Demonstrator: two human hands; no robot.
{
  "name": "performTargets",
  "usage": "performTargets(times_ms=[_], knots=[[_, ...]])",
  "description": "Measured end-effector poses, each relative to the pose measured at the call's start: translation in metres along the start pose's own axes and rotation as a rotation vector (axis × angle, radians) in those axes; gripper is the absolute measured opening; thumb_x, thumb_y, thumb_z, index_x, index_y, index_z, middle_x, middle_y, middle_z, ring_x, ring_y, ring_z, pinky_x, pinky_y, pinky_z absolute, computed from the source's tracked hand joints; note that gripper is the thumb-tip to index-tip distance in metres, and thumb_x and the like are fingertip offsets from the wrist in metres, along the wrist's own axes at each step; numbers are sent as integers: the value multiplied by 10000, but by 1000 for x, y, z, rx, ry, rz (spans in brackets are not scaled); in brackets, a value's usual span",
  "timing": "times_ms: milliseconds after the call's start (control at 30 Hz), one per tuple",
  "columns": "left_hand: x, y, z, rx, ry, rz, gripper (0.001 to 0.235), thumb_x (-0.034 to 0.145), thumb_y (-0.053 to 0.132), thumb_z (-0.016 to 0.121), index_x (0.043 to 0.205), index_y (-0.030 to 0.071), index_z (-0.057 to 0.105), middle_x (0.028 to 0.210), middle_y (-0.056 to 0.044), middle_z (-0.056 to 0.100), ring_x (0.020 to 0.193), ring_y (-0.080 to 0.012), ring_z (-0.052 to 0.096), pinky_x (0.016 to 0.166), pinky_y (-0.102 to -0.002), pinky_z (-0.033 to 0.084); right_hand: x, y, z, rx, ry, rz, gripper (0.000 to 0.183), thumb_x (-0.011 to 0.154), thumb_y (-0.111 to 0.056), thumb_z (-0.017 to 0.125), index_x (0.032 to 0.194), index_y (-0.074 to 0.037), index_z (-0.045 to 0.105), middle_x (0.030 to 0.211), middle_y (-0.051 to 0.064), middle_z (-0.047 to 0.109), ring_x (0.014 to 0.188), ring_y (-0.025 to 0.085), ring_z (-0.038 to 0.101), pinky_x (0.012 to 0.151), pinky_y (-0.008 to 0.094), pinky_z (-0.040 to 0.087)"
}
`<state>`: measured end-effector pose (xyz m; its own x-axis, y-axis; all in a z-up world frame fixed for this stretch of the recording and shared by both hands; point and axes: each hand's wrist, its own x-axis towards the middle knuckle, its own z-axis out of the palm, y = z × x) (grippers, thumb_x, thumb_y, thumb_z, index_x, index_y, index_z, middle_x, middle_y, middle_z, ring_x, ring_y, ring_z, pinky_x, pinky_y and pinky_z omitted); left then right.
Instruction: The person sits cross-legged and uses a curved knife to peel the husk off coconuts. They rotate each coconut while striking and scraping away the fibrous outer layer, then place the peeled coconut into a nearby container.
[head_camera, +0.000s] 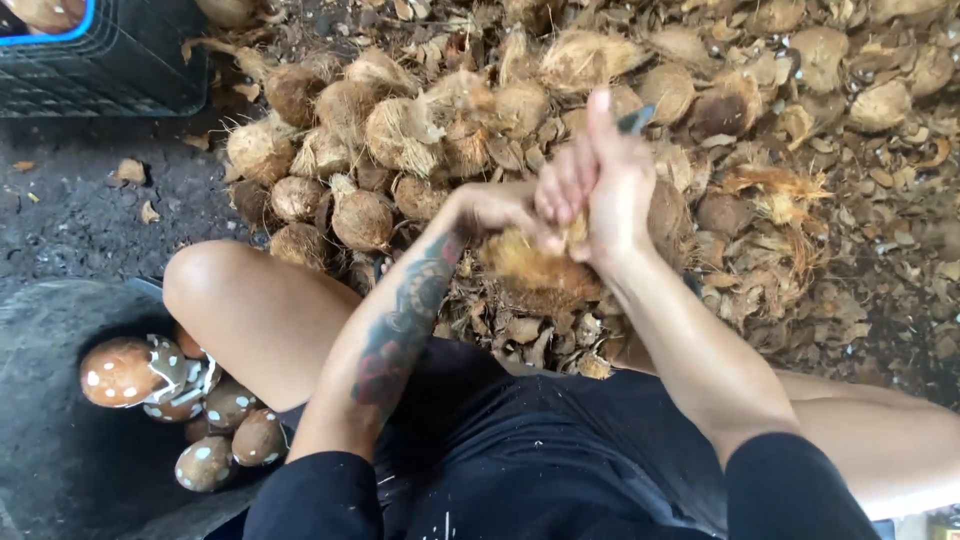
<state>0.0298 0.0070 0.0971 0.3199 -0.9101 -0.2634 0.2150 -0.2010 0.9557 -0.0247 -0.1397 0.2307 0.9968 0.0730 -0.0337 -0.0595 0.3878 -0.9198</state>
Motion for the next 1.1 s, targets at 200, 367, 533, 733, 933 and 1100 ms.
performTargets(times_ms=[200,367,533,733,933,1100], knots=[[23,-88,21,-324,454,183,1086,734,589,773,1626,177,310,1775,-209,164,1625,-401,256,1251,-748,231,55,11,-38,579,224,157,661,1095,-389,502,488,-132,454,420,-36,366,335,138,398,369,302,361],[35,-95,66,-463,492,140,1010,763,584,776,1585,154,377,1691,-213,263,1550,-407,335,1217,-724,287,110,42,-107,697,784,-167,681,1003,-175,275,1673,-143,392,565,-48,291,487,114,271,466,286,252],[51,-97,76,-615,521,88,946,789,579,779,1548,133,437,1615,-216,351,1484,-412,406,1186,-703,337,123,33,-147,747,909,-207,541,968,-469,402,1326,-101,234,1228,147,428,668,191,393,746,372,411],[14,-105,58,-800,638,47,866,823,573,783,1500,104,516,1515,-222,470,1394,-421,501,1145,-675,405,144,8,-433,917,434,-579,302,1080,-225,503,1335,-70,457,1411,56,386,1259,184,300,1053,354,277],[48,-94,24,-1000,667,-47,795,857,567,787,1451,74,595,1414,-228,588,1305,-430,596,1104,-648,472,76,12,-171,-38,-380,-359,170,1017,-20,668,875,-109,698,1061,90,727,954,225,659,954,351,557],[51,-104,38,-1175,738,-100,749,883,563,790,1414,52,655,1338,-233,677,1238,-437,667,1073,-628,523,17,133,-84,-733,-221,-235,230,914,-29,736,722,-154,747,557,-27,622,555,96,532,598,267,460]])
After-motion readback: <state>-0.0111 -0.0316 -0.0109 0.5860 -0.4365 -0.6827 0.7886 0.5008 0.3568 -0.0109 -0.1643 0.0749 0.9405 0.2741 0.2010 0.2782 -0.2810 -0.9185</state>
